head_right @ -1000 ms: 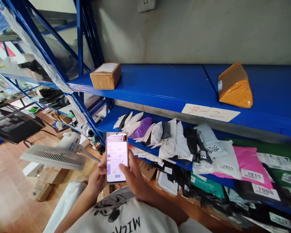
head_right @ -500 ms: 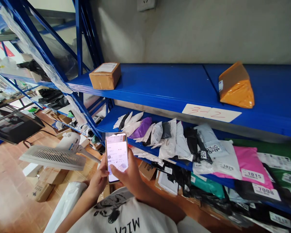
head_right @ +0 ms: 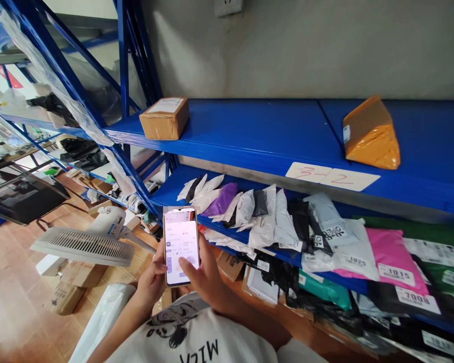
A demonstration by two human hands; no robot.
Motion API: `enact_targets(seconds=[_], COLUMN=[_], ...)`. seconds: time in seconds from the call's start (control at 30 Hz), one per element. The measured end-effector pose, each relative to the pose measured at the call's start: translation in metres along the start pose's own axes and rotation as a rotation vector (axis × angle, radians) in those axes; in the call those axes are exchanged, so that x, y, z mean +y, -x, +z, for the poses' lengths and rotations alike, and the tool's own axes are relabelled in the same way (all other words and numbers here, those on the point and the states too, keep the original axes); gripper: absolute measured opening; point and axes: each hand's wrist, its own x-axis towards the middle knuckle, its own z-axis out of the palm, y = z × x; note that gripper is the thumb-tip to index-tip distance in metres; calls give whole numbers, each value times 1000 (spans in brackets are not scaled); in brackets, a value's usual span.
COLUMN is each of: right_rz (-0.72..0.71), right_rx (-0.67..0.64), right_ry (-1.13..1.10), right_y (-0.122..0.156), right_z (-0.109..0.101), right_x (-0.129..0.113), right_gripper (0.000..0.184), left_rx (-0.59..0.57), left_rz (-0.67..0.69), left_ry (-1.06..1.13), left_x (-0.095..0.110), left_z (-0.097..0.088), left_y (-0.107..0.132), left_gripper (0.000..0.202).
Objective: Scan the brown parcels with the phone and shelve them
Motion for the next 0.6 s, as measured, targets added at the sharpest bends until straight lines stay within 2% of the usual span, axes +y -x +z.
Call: enact_targets(seconds=[0.33,0.47,0.6], right_rz=[51,105,86], right_rx=[74,124,169], right_ry=[-31,-33,-28], right_y=[3,3,2], right_z=[-4,-10,-14], right_x=[16,32,49], right_gripper=[47,53,53], left_rx=[5,-62,-181], left_rz=[2,28,23], left_ry=[72,140,208], left_x=[-9,-19,-24], left_z=[-3,-13,-26], left_y=[-2,-9,-17], left_gripper=[91,84,74])
